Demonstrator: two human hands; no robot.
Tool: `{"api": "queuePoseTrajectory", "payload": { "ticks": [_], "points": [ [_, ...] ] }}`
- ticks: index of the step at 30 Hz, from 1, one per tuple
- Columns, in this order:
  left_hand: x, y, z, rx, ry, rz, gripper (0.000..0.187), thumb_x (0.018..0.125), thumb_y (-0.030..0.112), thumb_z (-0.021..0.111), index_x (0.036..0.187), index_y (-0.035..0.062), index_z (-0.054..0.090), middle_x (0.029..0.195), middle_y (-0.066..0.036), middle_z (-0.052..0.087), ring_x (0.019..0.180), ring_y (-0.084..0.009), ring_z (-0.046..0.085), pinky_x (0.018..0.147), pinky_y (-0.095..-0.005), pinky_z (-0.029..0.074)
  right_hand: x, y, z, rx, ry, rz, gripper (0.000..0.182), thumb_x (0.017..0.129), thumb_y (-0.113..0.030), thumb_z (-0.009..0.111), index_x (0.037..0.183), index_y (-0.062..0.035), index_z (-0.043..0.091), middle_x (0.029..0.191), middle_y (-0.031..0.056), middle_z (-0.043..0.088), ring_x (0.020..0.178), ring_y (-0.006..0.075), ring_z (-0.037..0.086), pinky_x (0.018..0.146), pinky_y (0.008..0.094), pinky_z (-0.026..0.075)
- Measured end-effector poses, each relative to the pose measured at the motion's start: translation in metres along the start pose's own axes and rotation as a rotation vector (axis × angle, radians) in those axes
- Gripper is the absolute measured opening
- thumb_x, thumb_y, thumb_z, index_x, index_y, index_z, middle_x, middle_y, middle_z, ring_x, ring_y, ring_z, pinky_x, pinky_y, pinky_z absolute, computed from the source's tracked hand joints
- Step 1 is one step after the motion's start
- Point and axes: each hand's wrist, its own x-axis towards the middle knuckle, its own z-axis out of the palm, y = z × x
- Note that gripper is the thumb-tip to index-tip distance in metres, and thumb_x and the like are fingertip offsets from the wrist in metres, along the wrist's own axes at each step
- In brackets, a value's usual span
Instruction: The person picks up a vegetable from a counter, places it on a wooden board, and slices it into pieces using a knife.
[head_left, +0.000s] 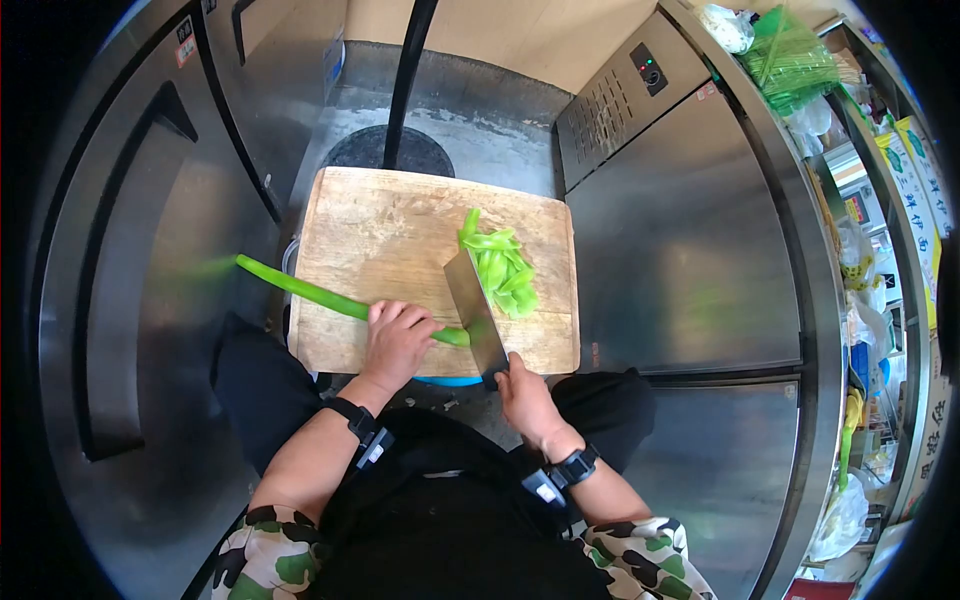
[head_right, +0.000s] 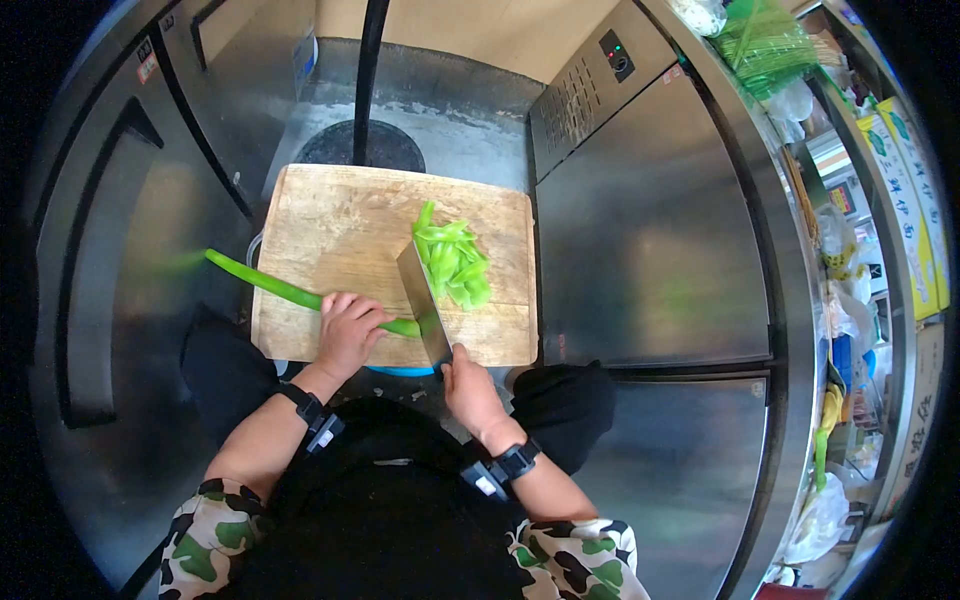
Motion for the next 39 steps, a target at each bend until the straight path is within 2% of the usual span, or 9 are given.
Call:
{"api": "queuePoseTrajectory", "payload": {
  "ticks": [5, 7, 10, 17, 19, 27, 31, 36, 39],
  "points": [
    [0.008, 0.007, -0.01, 0.024, -0.046, 0.027, 0.032, 0.07, 0.021, 0.079, 0.1, 0.015, 0.07, 0.104, -0.001, 0.062, 0.107, -0.0229, 0.053, 0.102, -0.0456, 0.034, -0.004, -0.015, -0.05, 0.329, 0.007, 0.124, 0.021, 0.099, -0.013, 0.055, 0.113, 0.0014, 0.047, 0.066, 0.0195, 0.061, 0.055, 0.0333, 0.062, 0.053, 0.0422, 0.05],
    [0.015, 0.019, -0.009, 0.013, -0.025, 0.034, 0.035, 0.071, 0.024, 0.08, 0.103, 0.0137, 0.07, 0.107, -0.002, 0.062, 0.11, -0.0227, 0.053, 0.106, -0.0474, 0.032, -0.012, -0.014, -0.073, 0.567, -0.015, 0.212, 0.023, 0.102, -0.015, 0.053, 0.119, -0.0014, 0.048, 0.059, 0.0025, 0.055, 0.048, 0.0104, 0.053, 0.046, 0.0258, 0.044],
    [0.029, 0.034, 0.002, -0.004, -0.133, 0.077, 0.034, 0.076, 0.025, 0.078, 0.106, 0.0117, 0.068, 0.108, -0.005, 0.063, 0.109, -0.0279, 0.055, 0.105, -0.0467, 0.036, -0.019, 0.009, -0.085, 0.945, -0.013, 0.189, 0.024, 0.103, -0.014, 0.052, 0.125, -0.005, 0.046, 0.064, 0.003, 0.054, 0.046, 0.0101, 0.05, 0.045, 0.024, 0.045],
    [0.054, 0.062, 0.04, -1.937, -0.381, -0.789, 0.036, 0.105, 0.029, 0.045, 0.13, 0.0066, 0.056, 0.125, -0.008, 0.064, 0.115, -0.0183, 0.06, 0.099, -0.0377, 0.047, -0.031, 0.032, -0.078, 1.376, -0.178, 0.234, 0.027, 0.101, -0.016, 0.056, 0.125, -0.0051, 0.048, 0.076, 0.0019, 0.058, 0.049, 0.0114, 0.051, 0.045, 0.0243, 0.044],
    [0.06, 0.072, 0.029, -1.985, -0.423, -0.861, 0.044, 0.107, 0.035, 0.037, 0.136, 0.0047, 0.049, 0.125, -0.008, 0.064, 0.115, -0.0203, 0.06, 0.101, -0.0381, 0.046, -0.026, 0.037, -0.068, 1.376, -0.225, 0.25, 0.026, 0.1, -0.015, 0.056, 0.124, -0.0055, 0.049, 0.072, 0.0019, 0.057, 0.048, 0.0109, 0.051, 0.045, 0.0248, 0.044],
    [0.013, 0.073, -0.041, -1.412, -0.197, -1.03, 0.026, 0.102, 0.017, 0.056, 0.122, 0.0023, 0.059, 0.113, -0.007, 0.066, 0.102, -0.0146, 0.063, 0.086, -0.0263, 0.053, -0.02, 0.043, -0.056, 1.358, -0.265, 0.212, 0.026, 0.101, -0.015, 0.055, 0.124, -0.0046, 0.049, 0.072, 0.0022, 0.057, 0.049, 0.0103, 0.052, 0.043, 0.0235, 0.044],
    [-0.067, 0.076, -0.163, -1.042, -0.505, -0.985, 0.018, 0.095, 0.012, 0.062, 0.107, -0.0004, 0.067, 0.098, -0.007, 0.068, 0.078, -0.0085, 0.058, 0.065, -0.0214, 0.047, -0.027, 0.049, -0.058, 1.381, -0.2, 0.211, 0.025, 0.1, -0.013, 0.056, 0.122, -0.0022, 0.049, 0.084, 0.0049, 0.059, 0.05, 0.0107, 0.052, 0.042, 0.0241, 0.044],
    [-0.261, 0.095, -0.276, -0.913, -0.75, -1.439, 0.043, 0.087, 0.034, 0.072, 0.113, 0.001, 0.067, 0.105, -0.013, 0.069, 0.095, -0.0224, 0.065, 0.085, -0.0326, 0.05, -0.031, 0.05, -0.059, 1.344, -0.155, 0.213, 0.023, 0.099, -0.013, 0.057, 0.118, -0.0031, 0.049, 0.08, 0.0044, 0.059, 0.049, 0.0102, 0.052, 0.043, 0.0237, 0.045],
    [-0.488, 0.043, -0.315, -0.217, -1.513, -0.725, 0.047, 0.083, 0.043, 0.067, 0.119, 0.0116, 0.069, 0.115, -0.012, 0.07, 0.109, -0.0335, 0.063, 0.1, -0.0437, 0.045, -0.03, 0.051, -0.058, 1.311, -0.173, 0.206, 0.022, 0.1, -0.014, 0.056, 0.118, -0.0032, 0.049, 0.081, 0.0043, 0.059, 0.049, 0.0098, 0.052, 0.043, 0.0235, 0.045]
  ]
}}
